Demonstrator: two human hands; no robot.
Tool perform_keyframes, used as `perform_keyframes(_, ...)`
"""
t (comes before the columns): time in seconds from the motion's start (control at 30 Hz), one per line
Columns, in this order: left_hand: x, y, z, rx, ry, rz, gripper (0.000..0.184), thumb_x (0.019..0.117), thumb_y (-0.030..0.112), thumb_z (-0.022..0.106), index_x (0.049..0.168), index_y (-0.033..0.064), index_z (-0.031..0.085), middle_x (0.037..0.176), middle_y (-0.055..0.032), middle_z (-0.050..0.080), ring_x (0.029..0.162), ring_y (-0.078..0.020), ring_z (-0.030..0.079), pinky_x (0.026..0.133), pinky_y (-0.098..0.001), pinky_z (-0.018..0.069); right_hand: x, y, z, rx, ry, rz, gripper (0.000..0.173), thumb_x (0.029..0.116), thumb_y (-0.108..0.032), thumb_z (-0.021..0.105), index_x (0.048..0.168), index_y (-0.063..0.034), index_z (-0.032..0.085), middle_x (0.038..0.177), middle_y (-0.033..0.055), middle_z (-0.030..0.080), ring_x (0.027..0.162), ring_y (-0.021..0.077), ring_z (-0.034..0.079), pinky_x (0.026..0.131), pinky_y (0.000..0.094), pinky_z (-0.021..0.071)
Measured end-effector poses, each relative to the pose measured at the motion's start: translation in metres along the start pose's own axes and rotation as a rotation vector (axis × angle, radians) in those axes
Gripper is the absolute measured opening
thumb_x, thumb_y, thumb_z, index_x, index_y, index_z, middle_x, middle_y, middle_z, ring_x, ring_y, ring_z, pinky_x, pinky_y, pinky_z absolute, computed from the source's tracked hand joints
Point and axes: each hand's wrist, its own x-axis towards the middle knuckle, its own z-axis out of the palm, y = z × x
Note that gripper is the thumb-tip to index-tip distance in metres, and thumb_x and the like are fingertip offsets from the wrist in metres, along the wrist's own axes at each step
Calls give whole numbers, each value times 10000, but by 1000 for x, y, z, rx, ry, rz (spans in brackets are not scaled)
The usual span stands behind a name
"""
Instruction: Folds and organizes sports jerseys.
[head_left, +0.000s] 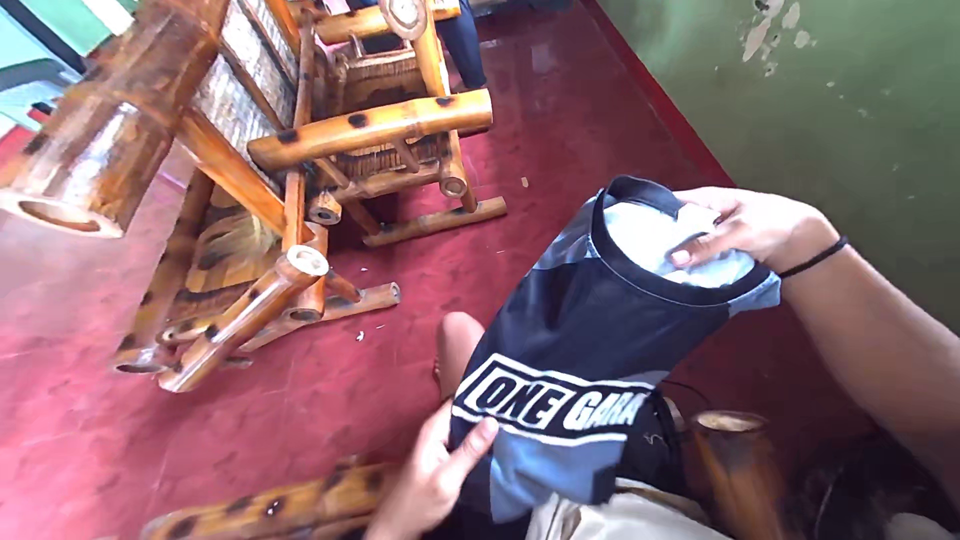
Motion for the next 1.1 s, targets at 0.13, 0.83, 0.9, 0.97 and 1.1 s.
perform_keyframes(0.13,-57,-19,50,-123,413,-305,248,1018,26,524,1260,-14,559,1088,-2,739,1013,-52,708,945,-261,586,73,-4,12,-368,-235,-66,508,816,-64,714,1315,-91,624,1133,-9,707,981,41,666,863,239,573)
perform_keyframes(0.83,65,-95,-34,731,537,-584,514,1025,350,609,1299,-85,589,1236,-293,634,1214,-409,600,1048,-560,450,89,112,156,-817,255,504,608,954,-397,694,1373,3,511,1231,257,595,1063,414,648,886,578,532)
perform_keyframes(0.9,65,-107,-32,776,662,-401,319,1019,203,610,1081,-107,654,1022,-274,670,999,-383,661,909,-543,507,92,117,154,-787,285,417,381,984,-237,644,1274,4,586,1137,234,648,1039,403,660,880,580,527)
perform_keyframes(0.97,59,-114,-31,777,733,-248,239,1008,123,602,963,-106,650,892,-225,661,866,-319,659,820,-493,519,93,121,148,-721,265,344,219,989,-166,633,1138,-5,638,1025,195,679,974,366,677,854,572,530)
perform_keyframes(1.1,42,-114,-35,659,930,-76,249,1005,117,605,849,-74,637,724,-75,571,688,-84,551,678,-264,473,87,126,124,-567,302,222,168,956,-118,692,1065,5,659,859,145,670,784,274,660,738,501,542)
